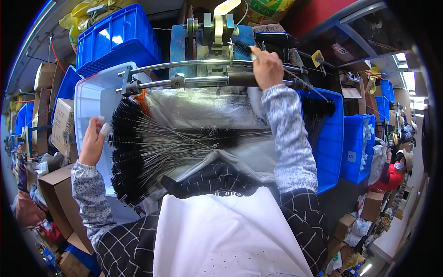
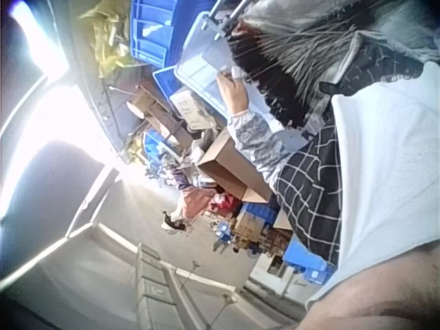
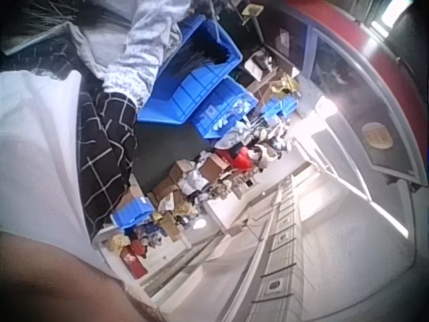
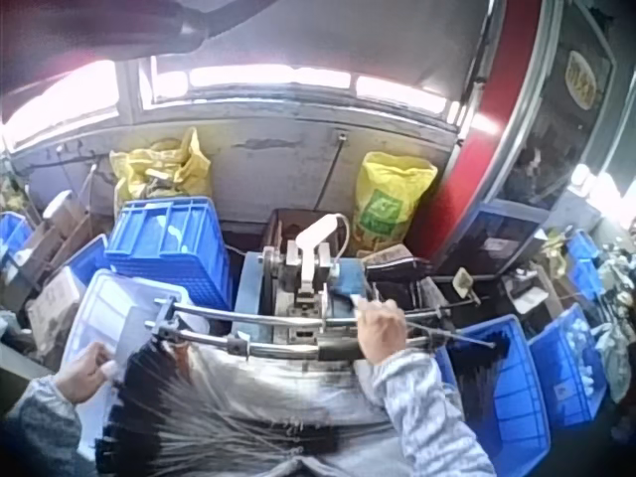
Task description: Assembling and trimming long black brushes using a specialized industrial machine.
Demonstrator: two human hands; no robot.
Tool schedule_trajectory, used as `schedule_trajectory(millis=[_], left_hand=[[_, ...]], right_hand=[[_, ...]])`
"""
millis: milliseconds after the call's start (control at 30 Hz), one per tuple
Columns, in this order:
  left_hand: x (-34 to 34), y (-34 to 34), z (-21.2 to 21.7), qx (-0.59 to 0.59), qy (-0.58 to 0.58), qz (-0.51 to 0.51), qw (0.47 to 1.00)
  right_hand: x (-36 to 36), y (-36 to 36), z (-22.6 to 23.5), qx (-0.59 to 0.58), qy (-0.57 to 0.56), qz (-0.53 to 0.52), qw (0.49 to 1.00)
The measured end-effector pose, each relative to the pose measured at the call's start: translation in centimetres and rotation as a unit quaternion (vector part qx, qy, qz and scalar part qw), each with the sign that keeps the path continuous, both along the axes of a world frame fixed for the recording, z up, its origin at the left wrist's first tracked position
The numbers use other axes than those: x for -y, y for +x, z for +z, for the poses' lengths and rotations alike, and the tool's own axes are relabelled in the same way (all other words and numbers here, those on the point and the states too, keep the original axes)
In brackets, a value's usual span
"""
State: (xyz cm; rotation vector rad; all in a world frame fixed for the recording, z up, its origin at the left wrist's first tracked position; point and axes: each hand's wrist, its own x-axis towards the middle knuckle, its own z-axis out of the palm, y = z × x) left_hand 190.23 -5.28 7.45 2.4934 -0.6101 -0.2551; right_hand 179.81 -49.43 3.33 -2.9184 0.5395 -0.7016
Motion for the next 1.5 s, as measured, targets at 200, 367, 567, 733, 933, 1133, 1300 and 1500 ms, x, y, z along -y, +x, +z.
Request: schedule_trajectory(millis=[200,367,567,733,933,1133,1300,1500], left_hand=[[-5.0,-0.9,-4.7,-0.142,-0.010,0.051,0.988],[-4.6,-1.4,-3.7,-0.080,0.012,0.035,0.996],[-5.1,-0.9,-4.7,-0.063,-0.050,-0.018,0.997],[-6.6,0.7,-3.3,-0.046,-0.327,0.181,0.926],[-7.4,2.0,2.6,0.065,-0.425,0.166,0.888],[-5.1,2.5,2.6,0.042,-0.484,0.157,0.860],[-4.5,2.3,1.6,0.014,-0.516,0.135,0.845],[-7.1,2.1,1.9,-0.001,-0.550,0.142,0.823]], right_hand=[[3.0,1.8,-3.0,-0.024,-0.036,-0.028,0.999],[2.9,2.0,-2.6,-0.032,-0.008,-0.025,0.999],[3.7,2.4,-3.3,-0.055,0.006,-0.020,0.998],[4.3,4.6,-4.0,-0.063,-0.035,0.000,0.997],[5.1,2.8,-4.1,-0.031,-0.062,-0.054,0.996],[4.6,1.7,-4.3,0.003,0.084,-0.077,0.994],[2.9,3.2,-4.9,0.020,0.135,-0.047,0.990],[0.6,4.2,-4.6,0.029,0.123,-0.040,0.991]])
